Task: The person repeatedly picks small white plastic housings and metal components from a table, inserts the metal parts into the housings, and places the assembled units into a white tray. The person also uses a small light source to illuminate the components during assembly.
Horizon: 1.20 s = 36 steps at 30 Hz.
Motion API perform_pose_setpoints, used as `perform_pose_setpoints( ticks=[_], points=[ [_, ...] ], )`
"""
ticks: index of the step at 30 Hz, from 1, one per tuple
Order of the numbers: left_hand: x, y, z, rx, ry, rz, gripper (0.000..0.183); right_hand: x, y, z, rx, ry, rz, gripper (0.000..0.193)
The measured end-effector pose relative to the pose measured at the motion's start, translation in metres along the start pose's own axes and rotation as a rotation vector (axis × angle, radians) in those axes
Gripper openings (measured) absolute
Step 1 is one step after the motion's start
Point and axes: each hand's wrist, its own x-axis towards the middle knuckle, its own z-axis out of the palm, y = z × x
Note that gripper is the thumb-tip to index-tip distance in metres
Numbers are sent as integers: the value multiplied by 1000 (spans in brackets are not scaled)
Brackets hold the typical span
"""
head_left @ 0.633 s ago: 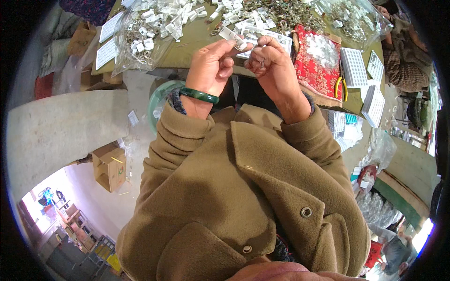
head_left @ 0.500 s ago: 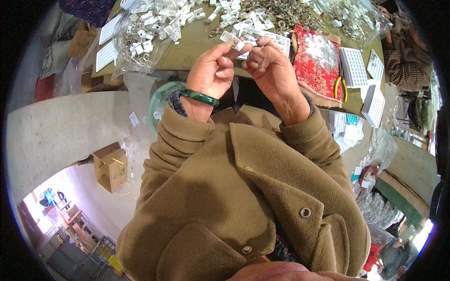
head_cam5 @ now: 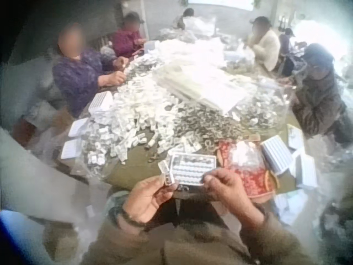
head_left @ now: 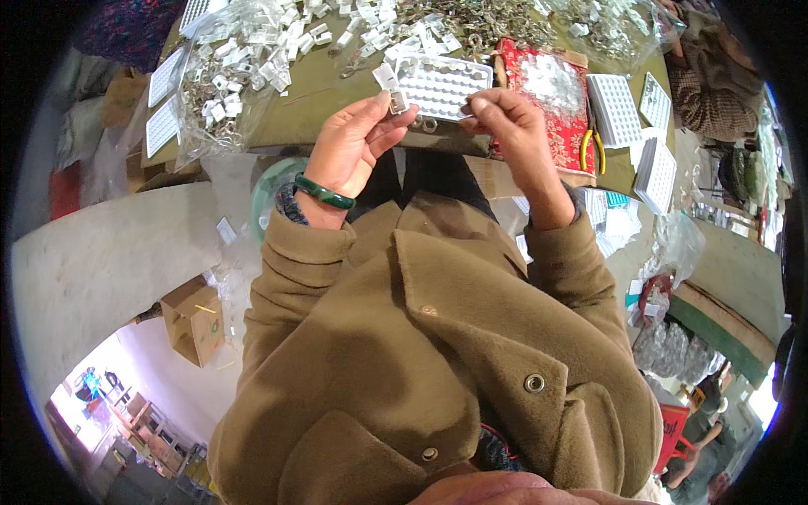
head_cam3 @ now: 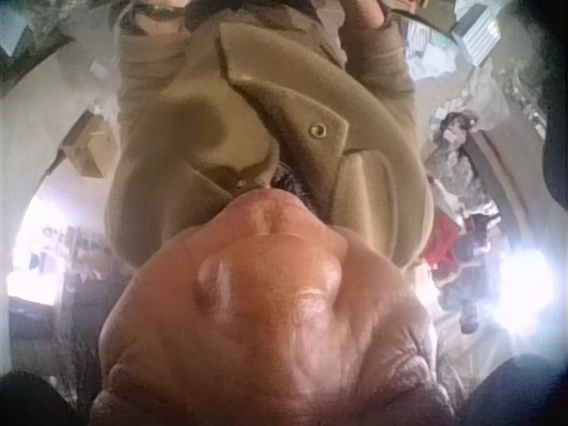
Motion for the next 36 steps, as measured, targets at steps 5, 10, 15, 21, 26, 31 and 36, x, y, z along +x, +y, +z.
perform_pose_setpoints(
  ticks=[5, 10, 15, 21, 26, 31, 36],
  points=[
    [5, -11, 0, 160, -30, 14, 19, 27, -2, -30, -724, 266, -258, 15],
    [8, -30, 12, 232, -63, -42, 19, 46, 5, -22, -1049, 262, -471, 16],
    [12, -35, 16, 258, -69, -60, 20, 45, 11, -14, -1155, 237, -460, 15],
    [22, -26, 18, 187, -37, -98, 21, 53, 6, -20, -1052, 203, -514, 14],
    [28, -23, 19, 91, -60, -81, 21, 69, 9, -22, -1050, 135, -504, 20],
    [29, -25, 15, 90, -45, -77, 22, 67, 12, -25, -1105, 60, -491, 20],
    [33, -26, 14, 49, -54, -52, 22, 62, 3, -20, -1149, 42, -598, 12]
  ],
)
